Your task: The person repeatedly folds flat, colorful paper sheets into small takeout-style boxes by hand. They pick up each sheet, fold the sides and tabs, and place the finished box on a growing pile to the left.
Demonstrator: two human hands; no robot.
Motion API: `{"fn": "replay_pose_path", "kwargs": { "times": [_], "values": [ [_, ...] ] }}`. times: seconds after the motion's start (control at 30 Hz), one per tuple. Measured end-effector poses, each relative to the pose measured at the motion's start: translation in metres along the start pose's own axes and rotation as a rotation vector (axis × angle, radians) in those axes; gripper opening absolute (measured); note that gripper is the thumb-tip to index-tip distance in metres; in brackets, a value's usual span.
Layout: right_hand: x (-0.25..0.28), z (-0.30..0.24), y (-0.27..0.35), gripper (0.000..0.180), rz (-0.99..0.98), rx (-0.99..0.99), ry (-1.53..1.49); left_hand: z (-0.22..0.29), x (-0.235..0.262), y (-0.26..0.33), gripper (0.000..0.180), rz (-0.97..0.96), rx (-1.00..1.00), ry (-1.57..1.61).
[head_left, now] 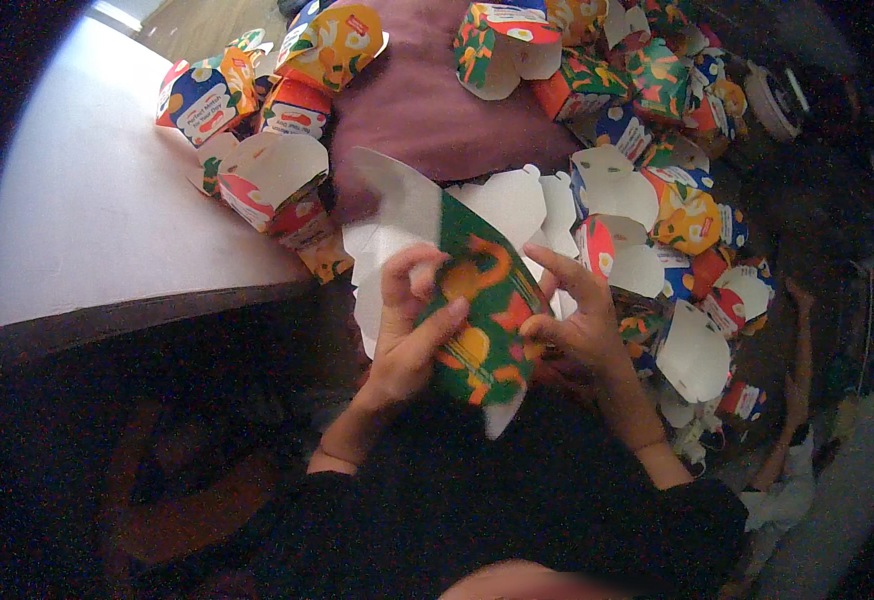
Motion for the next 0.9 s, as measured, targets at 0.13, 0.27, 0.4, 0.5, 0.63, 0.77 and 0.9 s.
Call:
{"fn": "replay_pose_path", "kwargs": {
  "times": [0.13,0.27,0.4,0.5,0.63,0.77,0.9],
  "values": [
    [0.009,-0.016,-0.005,0.053,0.075,0.349,0.187,0.001,0.011,0.001,0.024,-0.198,0.258,-0.246],
    [0.011,-0.017,-0.015,0.03,0.032,0.493,0.221,-0.004,0.009,0.003,0.025,-0.313,0.459,-0.283],
    [0.016,-0.014,-0.019,0.024,0.135,0.5,0.246,-0.008,-0.002,0.002,0.039,-0.254,0.33,0.016],
    [0.021,-0.014,-0.015,0.023,0.325,0.424,0.241,-0.003,-0.008,0.002,0.048,-0.282,0.253,0.494],
    [0.02,-0.02,-0.009,0.019,0.43,0.445,0.339,-0.01,0.003,0.011,0.044,-0.106,0.661,-0.194],
    [0.022,-0.025,-0.009,0.027,0.235,0.693,0.436,-0.005,0.005,0.008,0.042,0.008,0.553,0.104],
    [0.029,-0.025,-0.008,0.031,0.109,0.757,0.442,-0.007,0.003,0.007,0.042,-0.022,0.637,0.153]
  ]
}}
Point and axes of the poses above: each hand's wrist, its own y-axis away from the middle knuckle, its own x-axis out of the back of the hand, z = x × y, the point moved 3 cm from there along -y, towards the middle knuckle, and after that the axes turned 4 degrees about -x, right-handed, at the moved point
